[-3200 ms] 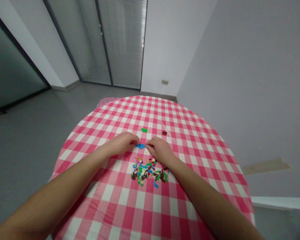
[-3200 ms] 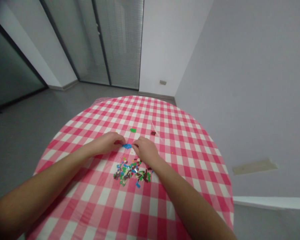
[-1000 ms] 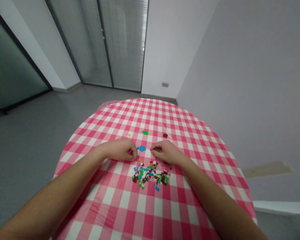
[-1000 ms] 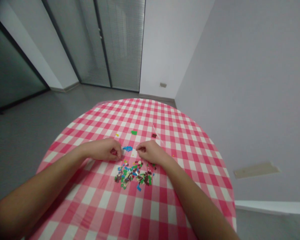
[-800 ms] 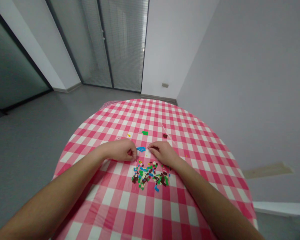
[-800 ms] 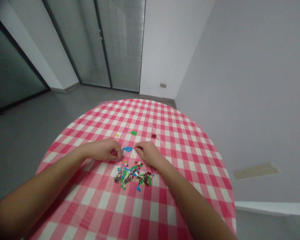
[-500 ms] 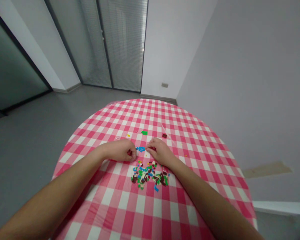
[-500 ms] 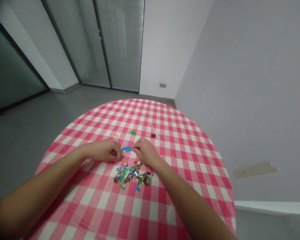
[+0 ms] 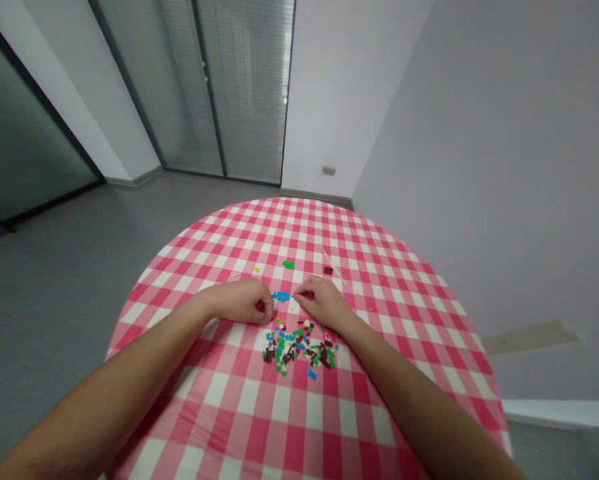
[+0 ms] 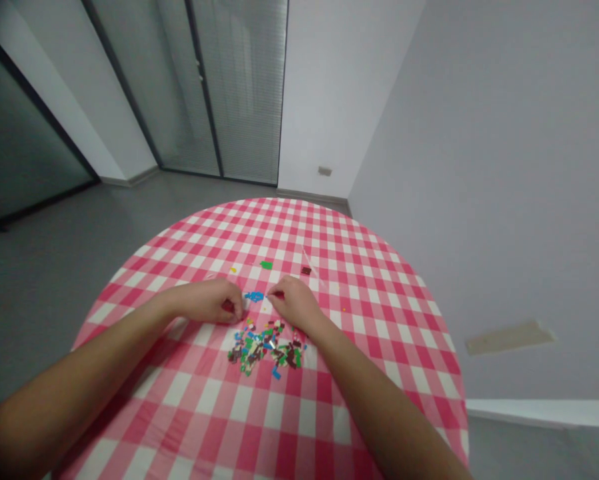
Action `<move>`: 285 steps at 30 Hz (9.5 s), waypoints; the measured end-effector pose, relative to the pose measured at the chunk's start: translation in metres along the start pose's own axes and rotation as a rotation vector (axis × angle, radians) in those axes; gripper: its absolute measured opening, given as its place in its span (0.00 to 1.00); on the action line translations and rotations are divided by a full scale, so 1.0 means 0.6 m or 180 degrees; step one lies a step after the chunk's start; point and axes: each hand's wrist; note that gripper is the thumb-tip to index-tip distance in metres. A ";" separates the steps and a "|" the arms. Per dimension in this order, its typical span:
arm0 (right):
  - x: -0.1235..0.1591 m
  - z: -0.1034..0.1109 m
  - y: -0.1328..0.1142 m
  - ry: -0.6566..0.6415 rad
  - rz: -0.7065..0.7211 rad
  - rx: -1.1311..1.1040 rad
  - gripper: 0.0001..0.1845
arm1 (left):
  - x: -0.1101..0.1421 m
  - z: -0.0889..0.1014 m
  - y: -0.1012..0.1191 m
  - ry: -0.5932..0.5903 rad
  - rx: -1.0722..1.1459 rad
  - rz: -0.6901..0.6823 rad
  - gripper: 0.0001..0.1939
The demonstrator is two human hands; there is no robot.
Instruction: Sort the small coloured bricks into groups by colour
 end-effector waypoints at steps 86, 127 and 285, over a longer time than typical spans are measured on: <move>0.017 0.062 -0.043 -0.1731 -0.0018 -0.0286 0.10 | -0.008 -0.010 0.011 -0.0004 0.0038 -0.0238 0.06; -0.001 0.048 -0.005 -0.0576 -0.0418 0.1289 0.12 | -0.005 -0.011 0.009 -0.0005 0.0158 -0.0221 0.08; -0.009 0.044 0.018 -0.0299 -0.0125 0.0979 0.11 | 0.003 -0.004 0.018 -0.0182 0.0044 -0.0054 0.07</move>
Point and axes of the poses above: each hand's wrist, its own x-axis away from the middle knuckle, its own z-axis out of the back of the hand, y = z × x, and after that the axes turned 3 degrees about -x, right-handed
